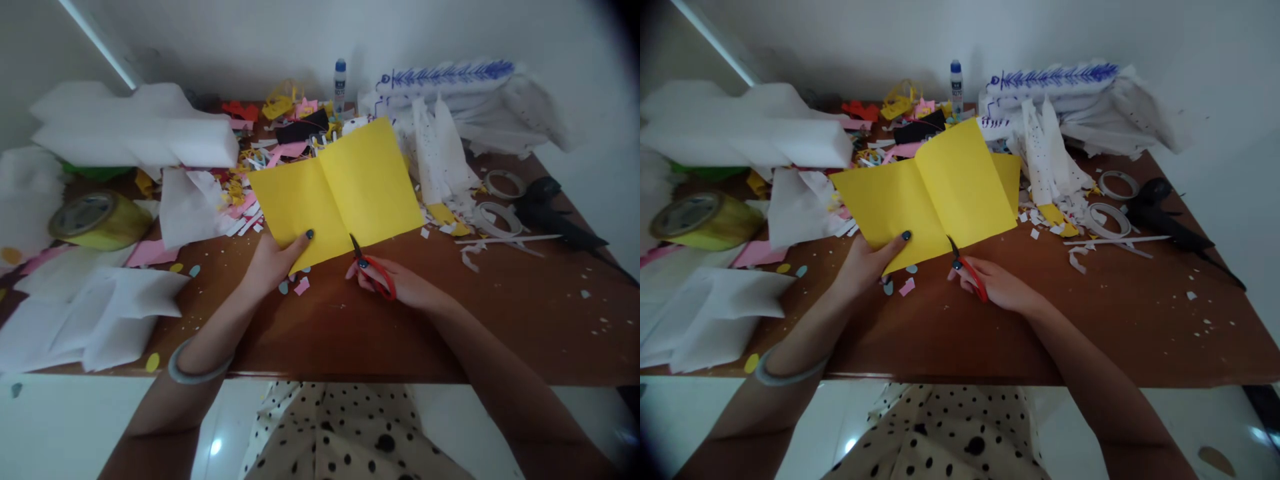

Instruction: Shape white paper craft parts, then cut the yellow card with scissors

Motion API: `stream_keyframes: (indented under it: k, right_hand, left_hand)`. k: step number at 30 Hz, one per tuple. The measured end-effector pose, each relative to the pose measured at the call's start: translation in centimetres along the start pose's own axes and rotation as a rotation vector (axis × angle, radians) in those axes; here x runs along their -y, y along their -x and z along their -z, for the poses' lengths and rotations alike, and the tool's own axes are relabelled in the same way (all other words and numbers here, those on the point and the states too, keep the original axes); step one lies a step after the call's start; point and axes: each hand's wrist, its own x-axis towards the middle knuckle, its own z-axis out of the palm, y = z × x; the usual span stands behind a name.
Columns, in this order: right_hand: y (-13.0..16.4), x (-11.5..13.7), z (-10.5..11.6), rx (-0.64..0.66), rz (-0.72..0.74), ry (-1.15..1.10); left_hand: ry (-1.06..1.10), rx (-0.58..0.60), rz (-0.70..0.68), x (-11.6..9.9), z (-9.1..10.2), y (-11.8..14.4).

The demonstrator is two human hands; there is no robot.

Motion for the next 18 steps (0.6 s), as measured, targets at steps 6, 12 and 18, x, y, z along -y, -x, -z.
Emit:
stream_keyframes:
  k: [6, 12, 18]
  right_hand:
    - [-0.09, -0.11, -0.16, 0.002, -0.001, -0.031]
    - [-0.37, -0.45, -0.28, 0.004, -0.007, -0.031]
    - [-0.44, -0.25, -0.50, -0.001, -0.013, -0.056]
  left_hand:
    - [-0.052, 0.015, -0.054, 0.28, 0.16, -0.23]
    - [-0.034, 0.007, -0.077, 0.46, 0.00, -0.36]
    - [-0.063, 0.009, -0.084, 0.60, 0.03, -0.45]
